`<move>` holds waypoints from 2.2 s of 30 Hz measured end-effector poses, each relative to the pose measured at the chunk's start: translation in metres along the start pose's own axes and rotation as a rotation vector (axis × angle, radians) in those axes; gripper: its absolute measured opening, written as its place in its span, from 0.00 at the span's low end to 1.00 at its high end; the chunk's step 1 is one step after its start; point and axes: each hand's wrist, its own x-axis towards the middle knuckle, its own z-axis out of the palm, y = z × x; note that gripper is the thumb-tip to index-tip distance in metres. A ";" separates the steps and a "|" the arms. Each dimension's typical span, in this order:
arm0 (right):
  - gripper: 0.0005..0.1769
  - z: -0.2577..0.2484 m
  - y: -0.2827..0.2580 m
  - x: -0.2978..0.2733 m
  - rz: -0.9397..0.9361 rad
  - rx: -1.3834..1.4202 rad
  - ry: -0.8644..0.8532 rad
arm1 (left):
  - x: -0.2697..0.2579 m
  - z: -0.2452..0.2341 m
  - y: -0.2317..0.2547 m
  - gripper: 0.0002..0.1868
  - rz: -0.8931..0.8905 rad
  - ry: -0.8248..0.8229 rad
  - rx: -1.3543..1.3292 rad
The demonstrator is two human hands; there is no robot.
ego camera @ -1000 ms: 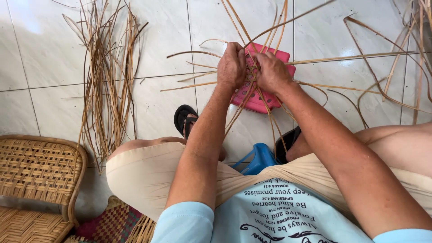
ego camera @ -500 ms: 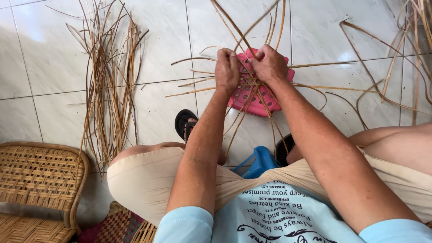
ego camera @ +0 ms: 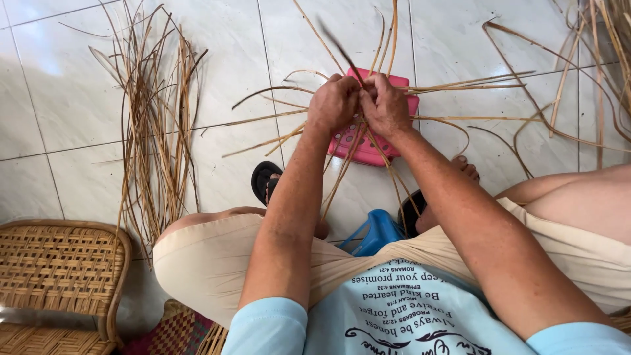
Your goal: Weaving thin bamboo strips through a plastic mold to create the base of a basket.
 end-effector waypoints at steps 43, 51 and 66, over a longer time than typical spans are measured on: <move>0.21 -0.042 0.040 0.041 -0.532 -0.694 -0.277 | 0.029 -0.004 -0.009 0.24 0.280 -0.086 0.278; 0.19 -0.042 0.041 0.039 -0.493 -0.618 -0.291 | 0.031 -0.004 -0.010 0.23 0.261 -0.109 0.260; 0.20 -0.042 0.042 0.038 -0.486 -0.642 -0.321 | 0.028 0.009 -0.021 0.24 0.280 -0.017 0.205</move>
